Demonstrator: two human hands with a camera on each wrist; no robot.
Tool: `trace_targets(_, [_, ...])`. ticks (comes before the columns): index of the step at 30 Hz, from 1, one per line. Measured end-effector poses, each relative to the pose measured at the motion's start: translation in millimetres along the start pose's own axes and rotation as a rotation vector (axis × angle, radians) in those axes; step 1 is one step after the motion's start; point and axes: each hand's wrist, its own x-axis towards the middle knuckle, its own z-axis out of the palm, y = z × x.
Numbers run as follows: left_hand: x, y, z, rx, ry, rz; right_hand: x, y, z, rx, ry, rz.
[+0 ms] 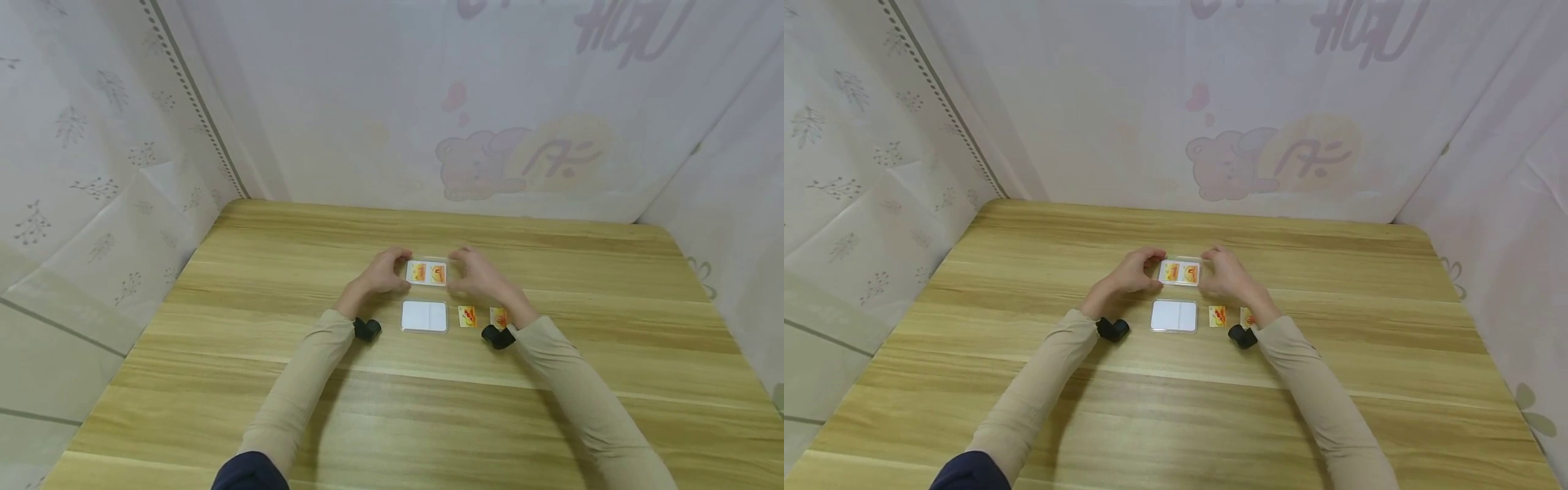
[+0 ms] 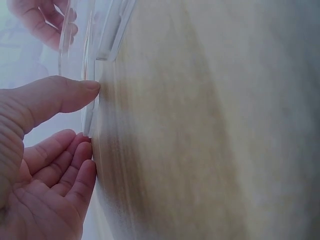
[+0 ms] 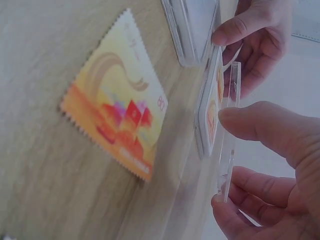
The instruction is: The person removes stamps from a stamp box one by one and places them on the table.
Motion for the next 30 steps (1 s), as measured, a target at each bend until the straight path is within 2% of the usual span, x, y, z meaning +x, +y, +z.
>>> trace_targets(13, [-0.3, -1.5, 0.8, 0.013, 0.002, 0.009, -9.9, 9.6, -8.7, -0.048, 0.036, -0.005])
trace_targets(30, [-0.5, 0.3, -0.6, 0.021, -0.001, 0.006, -24.7, 25.5, -26.1, -0.032, 0.030, -0.014])
